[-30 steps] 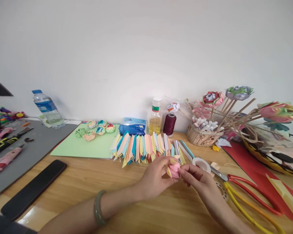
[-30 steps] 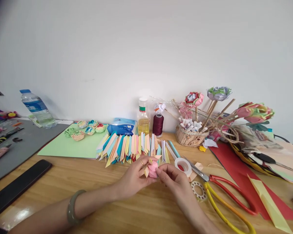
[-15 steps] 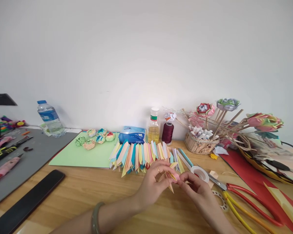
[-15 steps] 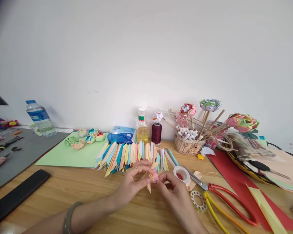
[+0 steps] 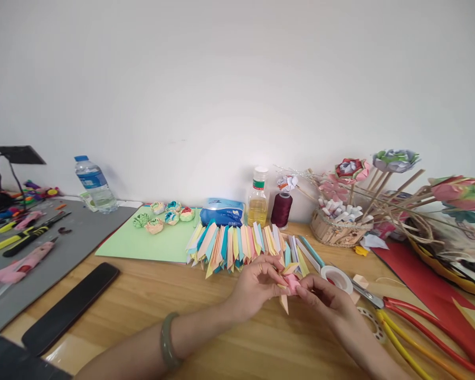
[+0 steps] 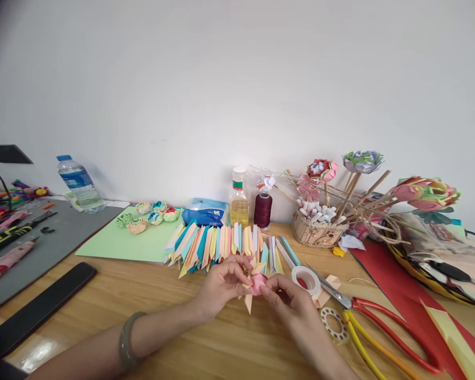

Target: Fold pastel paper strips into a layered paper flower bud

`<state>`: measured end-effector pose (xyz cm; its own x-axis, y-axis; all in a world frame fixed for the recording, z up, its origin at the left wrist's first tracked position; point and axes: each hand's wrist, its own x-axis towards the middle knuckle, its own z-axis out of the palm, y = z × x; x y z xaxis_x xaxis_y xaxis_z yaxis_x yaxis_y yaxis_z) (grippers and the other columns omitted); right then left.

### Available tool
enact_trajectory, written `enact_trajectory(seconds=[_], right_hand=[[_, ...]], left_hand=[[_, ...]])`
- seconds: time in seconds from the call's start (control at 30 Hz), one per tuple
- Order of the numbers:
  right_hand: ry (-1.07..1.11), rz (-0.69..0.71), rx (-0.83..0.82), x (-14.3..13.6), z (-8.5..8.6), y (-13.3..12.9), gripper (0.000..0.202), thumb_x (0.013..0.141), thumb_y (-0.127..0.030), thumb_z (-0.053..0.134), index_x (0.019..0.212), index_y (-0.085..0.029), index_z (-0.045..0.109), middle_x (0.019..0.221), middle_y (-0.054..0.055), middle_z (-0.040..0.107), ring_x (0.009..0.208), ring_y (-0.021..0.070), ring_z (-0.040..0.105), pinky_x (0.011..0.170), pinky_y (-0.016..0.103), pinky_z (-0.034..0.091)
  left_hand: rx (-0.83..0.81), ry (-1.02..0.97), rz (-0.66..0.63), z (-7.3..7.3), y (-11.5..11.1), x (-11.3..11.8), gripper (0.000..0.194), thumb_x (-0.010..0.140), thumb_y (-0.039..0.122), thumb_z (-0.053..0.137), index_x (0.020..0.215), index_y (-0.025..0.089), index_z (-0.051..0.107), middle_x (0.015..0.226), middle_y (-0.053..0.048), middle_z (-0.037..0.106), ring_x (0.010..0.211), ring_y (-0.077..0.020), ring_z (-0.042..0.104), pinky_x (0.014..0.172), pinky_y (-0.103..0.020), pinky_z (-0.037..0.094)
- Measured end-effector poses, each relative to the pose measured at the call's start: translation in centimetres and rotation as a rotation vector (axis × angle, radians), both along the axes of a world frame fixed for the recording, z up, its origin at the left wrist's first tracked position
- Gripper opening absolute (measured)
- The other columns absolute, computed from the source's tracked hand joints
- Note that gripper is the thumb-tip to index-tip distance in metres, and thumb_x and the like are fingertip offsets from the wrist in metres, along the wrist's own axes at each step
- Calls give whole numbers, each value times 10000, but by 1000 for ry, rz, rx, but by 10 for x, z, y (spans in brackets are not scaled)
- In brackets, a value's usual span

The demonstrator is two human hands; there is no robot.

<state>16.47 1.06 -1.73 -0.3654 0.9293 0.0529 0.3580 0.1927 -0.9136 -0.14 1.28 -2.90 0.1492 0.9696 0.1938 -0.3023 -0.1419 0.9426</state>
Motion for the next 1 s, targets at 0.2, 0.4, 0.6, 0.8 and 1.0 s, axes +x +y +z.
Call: enact_trajectory(seconds=[0.2,0.4,0.6,0.8,1.0], right_hand=[[-27,-48,32,0,0,3,280,766,-443,517,664,-188,575,649,6,567,656,165,517,598,249,415],[-51,-93,58,-1,2,0,307,779,-455,467,633,-194,531,631,-1,534,637,162,490,582,258,388],[-99,-98,126,-2,1,-3,316,815,-445,414,627,-202,489,616,-13,479,615,153,453,564,260,362],[-163,-86,261,-2,1,-3,288,835,-412,401,647,-208,476,640,-5,483,625,160,456,572,274,360],[-157,-63,276,-2,3,-3,278,853,-391,383,653,-211,452,648,-12,464,627,152,444,584,274,352]], left_hand=[[-112,-87,41,3,-3,1,180,508,246,762,560,150,620,841,-43,550,908,-184,508,856,-344,377],[-132,-183,36,1,-3,3,138,553,184,735,565,149,601,840,-36,558,981,-190,492,879,-332,367],[-158,-224,3,2,-5,3,159,566,189,730,582,141,578,876,-36,560,984,-191,503,876,-337,366],[-191,-247,-4,4,-6,1,194,556,221,737,584,138,563,882,-40,549,988,-203,495,810,-315,397],[-235,-293,-11,6,-6,1,215,554,225,737,586,127,548,873,-37,563,899,-172,523,771,-296,399]])
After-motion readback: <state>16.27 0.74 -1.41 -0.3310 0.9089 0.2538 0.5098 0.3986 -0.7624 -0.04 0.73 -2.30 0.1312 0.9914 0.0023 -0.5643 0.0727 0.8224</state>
